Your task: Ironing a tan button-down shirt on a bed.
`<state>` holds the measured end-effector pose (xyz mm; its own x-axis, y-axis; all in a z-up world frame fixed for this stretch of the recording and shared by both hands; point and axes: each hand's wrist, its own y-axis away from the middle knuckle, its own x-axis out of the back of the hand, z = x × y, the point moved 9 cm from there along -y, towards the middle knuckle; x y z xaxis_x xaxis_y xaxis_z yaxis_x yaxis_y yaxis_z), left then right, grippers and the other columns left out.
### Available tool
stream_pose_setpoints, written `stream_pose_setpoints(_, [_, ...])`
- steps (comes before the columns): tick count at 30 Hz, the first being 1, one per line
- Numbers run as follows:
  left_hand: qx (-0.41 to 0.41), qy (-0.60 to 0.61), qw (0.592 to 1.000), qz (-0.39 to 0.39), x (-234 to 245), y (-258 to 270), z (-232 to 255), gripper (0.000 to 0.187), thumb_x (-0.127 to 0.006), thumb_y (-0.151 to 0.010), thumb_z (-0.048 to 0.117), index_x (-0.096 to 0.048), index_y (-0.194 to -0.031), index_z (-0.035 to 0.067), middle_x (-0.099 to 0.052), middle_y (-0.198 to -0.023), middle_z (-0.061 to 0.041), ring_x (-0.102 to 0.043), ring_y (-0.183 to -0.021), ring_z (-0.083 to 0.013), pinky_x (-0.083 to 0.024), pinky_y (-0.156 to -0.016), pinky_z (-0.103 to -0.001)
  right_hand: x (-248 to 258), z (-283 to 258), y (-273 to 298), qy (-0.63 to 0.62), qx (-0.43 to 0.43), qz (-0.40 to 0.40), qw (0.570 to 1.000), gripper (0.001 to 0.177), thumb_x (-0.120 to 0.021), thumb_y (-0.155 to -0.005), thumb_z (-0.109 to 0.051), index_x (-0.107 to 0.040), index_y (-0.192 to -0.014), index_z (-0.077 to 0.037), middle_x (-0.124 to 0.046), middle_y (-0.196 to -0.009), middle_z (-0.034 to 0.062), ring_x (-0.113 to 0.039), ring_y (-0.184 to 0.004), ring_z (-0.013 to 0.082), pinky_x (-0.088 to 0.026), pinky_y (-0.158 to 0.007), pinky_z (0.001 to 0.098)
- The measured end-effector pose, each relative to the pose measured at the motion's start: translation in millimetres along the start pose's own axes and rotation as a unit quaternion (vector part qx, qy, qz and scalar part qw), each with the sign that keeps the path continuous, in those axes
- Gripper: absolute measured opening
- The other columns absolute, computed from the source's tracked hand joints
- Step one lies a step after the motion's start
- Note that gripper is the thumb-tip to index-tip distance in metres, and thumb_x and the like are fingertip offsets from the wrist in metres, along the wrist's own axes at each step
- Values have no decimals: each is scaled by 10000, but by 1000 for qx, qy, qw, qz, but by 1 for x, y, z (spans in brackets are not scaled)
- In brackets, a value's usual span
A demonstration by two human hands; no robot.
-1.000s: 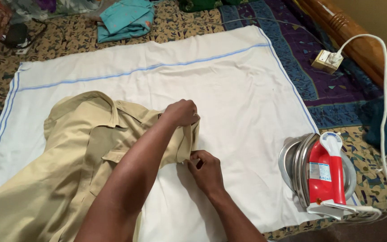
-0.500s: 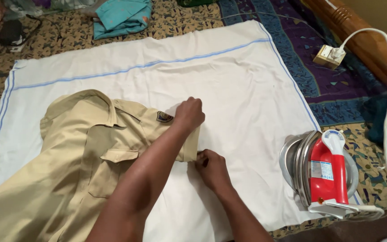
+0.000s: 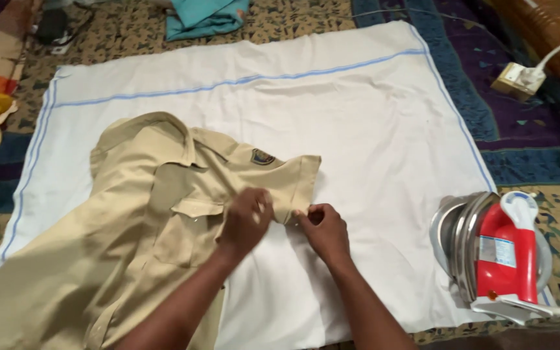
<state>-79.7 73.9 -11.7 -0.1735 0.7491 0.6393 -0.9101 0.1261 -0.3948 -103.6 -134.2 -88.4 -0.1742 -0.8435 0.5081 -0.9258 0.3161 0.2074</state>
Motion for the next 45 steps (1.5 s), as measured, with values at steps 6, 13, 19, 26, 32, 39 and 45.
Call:
stream_pose_setpoints(6, [-96, -132, 986, -32, 10, 44, 16, 465, -651, -767, 16, -638, -1227, 81, -608, -1258, -113, -560, -1198, -299, -461, -977, -440, -7, -10, 6, 92, -75, -79, 990, 558, -726, -836, -594, -757, -979, -55, -758, -825, 57, -700, -721, 202, -549, -709, 372])
stream_pose_setpoints(13, [-189, -326, 919, -114, -6, 33, -3, 496, -616, -786, 31, -616, -1281, 57, -590, -1266, -97, -547, -1178, -263, -455, -916, -413, -28, -9, -4, -150, -6, -89, 985, 322, -733, -911, -310, -582, -807, -45, -630, -645, 56, -624, -534, 168, -489, -508, 316])
stream_pose_setpoints(19, [-186, -298, 924, -153, 4, 27, -25, 196, -620, -851, 47, -623, -1047, 62, -649, -1020, -103, -647, -970, -275, -550, -832, -399, -18, 8, -21, -190, 22, -28, 981, 282, -772, -906, -186, -521, -827, -85, -575, -638, -1, -514, -544, 97, -420, -495, 283])
stream_pose_setpoints(26, [-64, -115, 985, -114, 12, 26, -43, 188, -596, -822, 28, -639, -1000, 70, -675, -973, -120, -661, -975, -328, -549, -840, -444, -14, 13, -21, -49, 20, -32, 998, 244, -773, -849, -255, -642, -871, -50, -720, -772, 66, -663, -673, 166, -538, -643, 326])
stream_pose_setpoints(32, [-39, -97, 984, -145, 17, 27, -32, 164, -604, -829, 57, -657, -984, 75, -685, -970, -119, -659, -975, -330, -531, -860, -452, 15, -13, -14, 50, -28, 14, 998, 419, -764, -905, -401, -655, -1067, -30, -739, -933, 132, -736, -872, 266, -583, -821, 382])
stream_pose_setpoints(39, [-86, -138, 982, -96, 20, -43, -50, 189, -580, -914, 89, -699, -1060, 70, -704, -1080, -119, -652, -1067, -319, -500, -952, -465, 10, -30, -66, 128, 313, 227, 913, 650, -751, -897, -359, -604, -1355, 78, -562, -1324, 255, -560, -1166, 441, -505, -931, 482])
stream_pose_setpoints(45, [-184, -167, 966, -66, -23, -133, -118, 599, -473, -822, -102, -666, -1358, 84, -599, -1462, -161, -526, -1343, -350, -397, -1117, -458, 17, -24, -80, -15, 54, 83, 995, 362, -668, -969, -411, -707, -1076, -68, -741, -878, 64, -698, -747, 181, -561, -725, 359])
